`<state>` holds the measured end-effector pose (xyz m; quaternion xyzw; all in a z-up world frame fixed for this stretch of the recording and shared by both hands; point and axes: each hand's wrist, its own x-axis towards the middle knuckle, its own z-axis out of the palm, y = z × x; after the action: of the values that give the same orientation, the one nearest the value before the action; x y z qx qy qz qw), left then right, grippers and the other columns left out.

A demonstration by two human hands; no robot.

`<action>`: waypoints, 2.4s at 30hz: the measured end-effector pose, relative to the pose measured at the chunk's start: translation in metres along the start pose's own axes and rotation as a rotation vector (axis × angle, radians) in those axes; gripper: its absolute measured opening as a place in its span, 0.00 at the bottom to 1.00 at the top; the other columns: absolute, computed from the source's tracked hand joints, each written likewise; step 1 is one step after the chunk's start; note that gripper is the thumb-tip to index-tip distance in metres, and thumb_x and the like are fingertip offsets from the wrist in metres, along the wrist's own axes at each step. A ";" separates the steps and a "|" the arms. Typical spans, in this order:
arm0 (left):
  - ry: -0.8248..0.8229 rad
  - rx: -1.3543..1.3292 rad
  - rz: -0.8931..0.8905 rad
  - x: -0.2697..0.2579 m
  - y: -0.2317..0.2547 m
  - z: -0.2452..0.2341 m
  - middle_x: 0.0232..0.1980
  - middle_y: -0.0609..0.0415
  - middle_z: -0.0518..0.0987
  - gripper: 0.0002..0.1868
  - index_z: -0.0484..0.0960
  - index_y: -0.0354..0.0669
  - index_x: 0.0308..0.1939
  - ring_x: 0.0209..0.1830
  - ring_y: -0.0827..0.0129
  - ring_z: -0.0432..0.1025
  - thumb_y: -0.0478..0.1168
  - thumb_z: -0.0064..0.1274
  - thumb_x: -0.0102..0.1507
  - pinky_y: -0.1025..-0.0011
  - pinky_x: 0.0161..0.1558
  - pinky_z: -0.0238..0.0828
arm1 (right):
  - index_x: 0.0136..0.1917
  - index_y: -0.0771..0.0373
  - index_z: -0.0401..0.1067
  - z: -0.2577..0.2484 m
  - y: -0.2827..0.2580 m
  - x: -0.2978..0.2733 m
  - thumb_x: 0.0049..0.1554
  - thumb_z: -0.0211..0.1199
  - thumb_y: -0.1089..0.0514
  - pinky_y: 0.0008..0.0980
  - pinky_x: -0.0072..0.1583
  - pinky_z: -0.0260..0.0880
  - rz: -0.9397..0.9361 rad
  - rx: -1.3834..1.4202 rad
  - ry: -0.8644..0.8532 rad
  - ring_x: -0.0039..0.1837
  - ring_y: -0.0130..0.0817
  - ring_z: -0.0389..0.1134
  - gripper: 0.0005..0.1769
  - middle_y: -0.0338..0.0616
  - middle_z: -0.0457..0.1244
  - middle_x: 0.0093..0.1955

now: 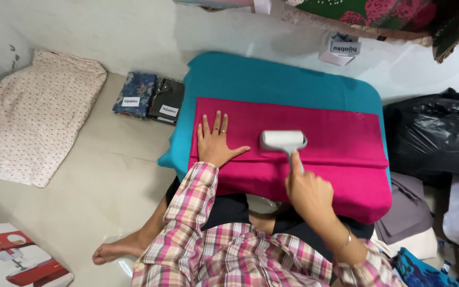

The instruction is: Using a lint roller to clean a piece of pink fabric and then folding it.

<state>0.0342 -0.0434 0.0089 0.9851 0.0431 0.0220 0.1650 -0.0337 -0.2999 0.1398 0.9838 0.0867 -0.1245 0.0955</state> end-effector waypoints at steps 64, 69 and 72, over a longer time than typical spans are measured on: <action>0.522 -1.029 0.185 0.015 -0.047 0.026 0.83 0.41 0.48 0.40 0.49 0.40 0.81 0.82 0.49 0.42 0.63 0.17 0.73 0.52 0.79 0.39 | 0.83 0.51 0.44 0.005 -0.115 0.095 0.63 0.46 0.47 0.55 0.45 0.75 -0.291 0.143 0.222 0.45 0.57 0.75 0.37 0.54 0.68 0.40; 0.520 -1.030 0.182 0.010 -0.042 0.016 0.82 0.40 0.48 0.40 0.49 0.39 0.81 0.83 0.49 0.42 0.63 0.16 0.73 0.54 0.79 0.36 | 0.82 0.55 0.44 -0.013 -0.116 0.065 0.62 0.46 0.48 0.57 0.43 0.74 -0.297 0.161 0.149 0.44 0.59 0.75 0.38 0.56 0.68 0.39; 0.511 -1.055 0.174 0.008 -0.041 0.015 0.82 0.41 0.48 0.41 0.49 0.40 0.80 0.83 0.49 0.42 0.65 0.16 0.73 0.54 0.79 0.36 | 0.82 0.55 0.42 -0.016 -0.102 0.009 0.61 0.45 0.47 0.57 0.43 0.74 -0.279 0.113 0.059 0.44 0.56 0.75 0.39 0.55 0.69 0.39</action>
<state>0.0395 -0.0091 -0.0179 0.7332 -0.0161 0.2905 0.6146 -0.0415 -0.1965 0.1356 0.9693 0.2180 -0.1123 0.0189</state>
